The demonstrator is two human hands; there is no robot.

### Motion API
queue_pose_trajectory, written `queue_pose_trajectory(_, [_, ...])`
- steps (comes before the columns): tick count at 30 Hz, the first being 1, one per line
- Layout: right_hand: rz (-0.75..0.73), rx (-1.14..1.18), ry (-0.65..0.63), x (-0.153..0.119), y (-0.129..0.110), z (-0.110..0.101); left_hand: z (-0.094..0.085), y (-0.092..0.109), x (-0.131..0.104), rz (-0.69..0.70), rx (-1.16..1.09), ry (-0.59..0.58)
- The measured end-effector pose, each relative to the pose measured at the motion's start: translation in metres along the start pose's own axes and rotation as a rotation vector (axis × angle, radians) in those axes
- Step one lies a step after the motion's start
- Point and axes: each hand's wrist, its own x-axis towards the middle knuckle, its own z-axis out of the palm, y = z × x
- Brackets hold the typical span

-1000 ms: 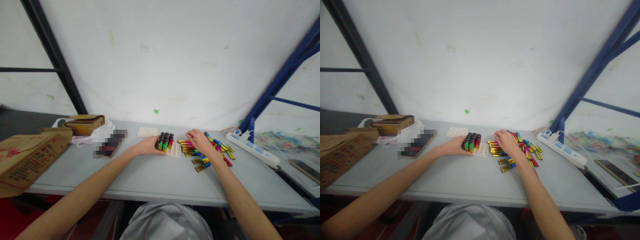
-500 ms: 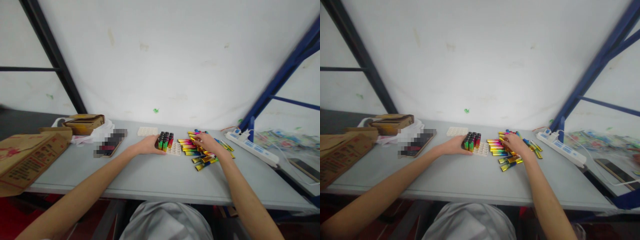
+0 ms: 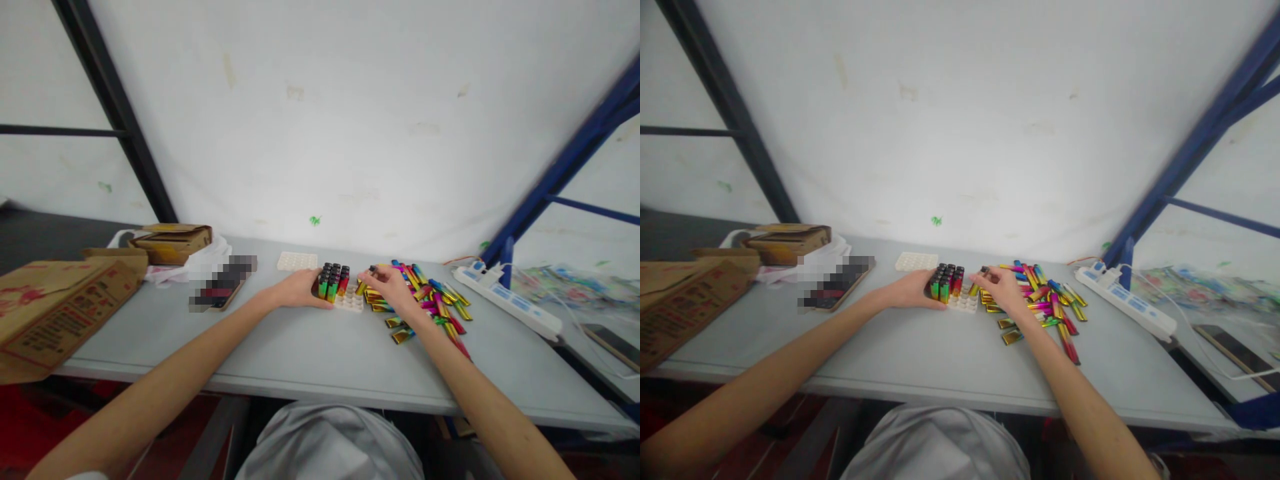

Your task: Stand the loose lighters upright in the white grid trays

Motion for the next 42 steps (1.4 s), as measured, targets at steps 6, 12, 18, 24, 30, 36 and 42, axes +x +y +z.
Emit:
queue_pose_trajectory(6, [-0.02, 0.187, -0.173, -0.009, -0.013, 0.02, 0.003, -0.006, 0.001, 0.007, -0.03, 0.018])
queue_pose_trajectory(12, [0.093, 0.349, -0.212, -0.016, -0.015, 0.038, 0.001, -0.003, 0.001, -0.001, -0.03, 0.019])
queue_pose_trajectory(18, [0.01, 0.014, -0.024, -0.017, -0.017, 0.044, -0.001, 0.001, 0.0, -0.007, -0.011, 0.009])
queue_pose_trajectory(24, [0.014, -0.137, 0.055, -0.019, -0.02, 0.044, -0.001, 0.001, 0.0, -0.017, -0.015, 0.005])
queue_pose_trajectory(30, [0.001, -0.186, 0.048, -0.017, -0.018, 0.045, -0.001, 0.0, 0.0, -0.02, -0.01, 0.011])
queue_pose_trajectory(36, [-0.095, -0.217, 0.045, -0.015, -0.019, 0.031, -0.002, 0.002, -0.001, -0.006, 0.013, -0.007])
queue_pose_trajectory(42, [-0.342, -0.404, -0.06, -0.014, -0.021, 0.018, -0.001, 0.003, -0.001, -0.015, 0.027, 0.002])
